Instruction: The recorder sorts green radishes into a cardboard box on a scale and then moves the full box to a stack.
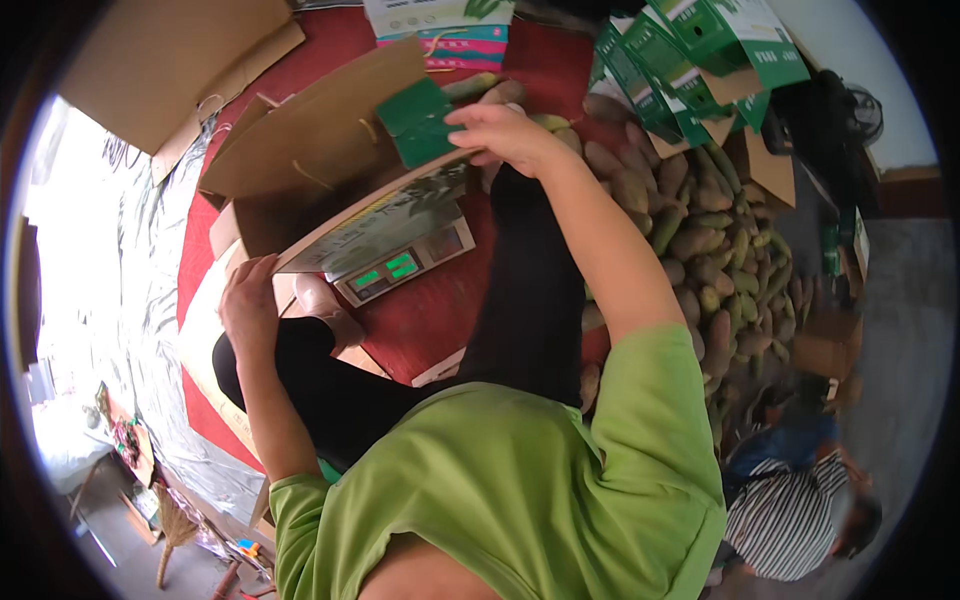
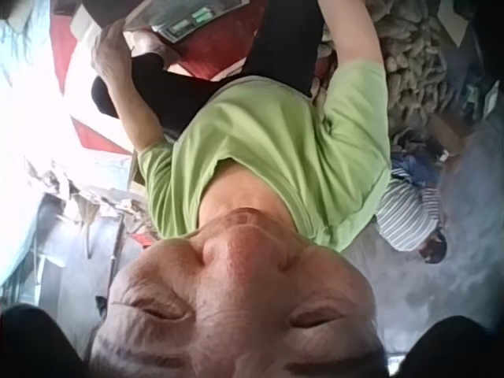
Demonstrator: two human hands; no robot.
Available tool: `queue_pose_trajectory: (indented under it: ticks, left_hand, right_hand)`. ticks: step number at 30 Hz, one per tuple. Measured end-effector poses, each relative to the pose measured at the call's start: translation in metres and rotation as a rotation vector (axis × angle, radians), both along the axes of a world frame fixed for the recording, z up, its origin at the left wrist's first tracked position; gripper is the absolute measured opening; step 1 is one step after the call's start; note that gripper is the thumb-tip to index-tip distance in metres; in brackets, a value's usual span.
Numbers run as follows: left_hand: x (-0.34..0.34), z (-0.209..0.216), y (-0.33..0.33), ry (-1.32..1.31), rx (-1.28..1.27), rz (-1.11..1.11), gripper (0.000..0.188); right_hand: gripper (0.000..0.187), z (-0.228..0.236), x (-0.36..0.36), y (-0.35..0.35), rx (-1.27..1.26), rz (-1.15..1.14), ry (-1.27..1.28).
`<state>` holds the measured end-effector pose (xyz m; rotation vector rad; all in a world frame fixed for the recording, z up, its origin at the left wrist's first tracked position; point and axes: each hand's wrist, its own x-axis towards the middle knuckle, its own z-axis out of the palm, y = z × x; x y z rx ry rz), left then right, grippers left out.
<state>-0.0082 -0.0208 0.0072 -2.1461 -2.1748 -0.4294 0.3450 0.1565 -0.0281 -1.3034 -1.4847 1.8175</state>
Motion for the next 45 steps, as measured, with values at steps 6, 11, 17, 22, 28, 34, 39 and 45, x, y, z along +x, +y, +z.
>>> queue_pose_trajectory:
  ticks: [6, 11, 17, 22, 28, 34, 39, 45]
  left_hand:
    - [0.008, 0.005, -0.001, -0.039, -0.003, 0.006, 0.019]
    - [0.017, 0.003, 0.004, -0.024, -0.02, -0.052, 0.02]
    - [0.025, -0.007, 0.007, 0.072, 0.0, -0.081, 0.023]
    - [0.024, -0.004, 0.002, 0.078, 0.0, -0.066, 0.023]
    - [0.019, -0.017, 0.004, 0.137, 0.04, -0.105, 0.024]
    - [0.033, -0.026, 0.015, 0.086, 0.069, -0.133, 0.031]
    - [0.031, -0.017, 0.006, 0.147, 0.039, -0.083, 0.034]
    - [0.042, -0.009, 0.013, 0.092, -0.058, -0.096, 0.035]
  right_hand:
    - [0.044, 0.002, -0.001, -0.002, 0.109, -0.077, -0.067]
    - [0.039, -0.002, 0.056, -0.031, 0.127, -0.251, -0.109]
    - [0.033, -0.086, 0.157, -0.113, -0.043, -0.549, -0.349]
    - [0.019, -0.188, 0.195, -0.197, -0.32, -0.697, -0.554]
    - [0.034, -0.255, 0.211, -0.274, -0.545, -0.7, -0.62]
    - [0.054, -0.324, 0.239, -0.279, -0.402, -1.046, -0.644]
    - [0.068, -0.314, 0.206, -0.213, -0.32, -1.143, -0.48]
    - [0.066, -0.33, 0.221, -0.207, -0.371, -1.145, -0.481]
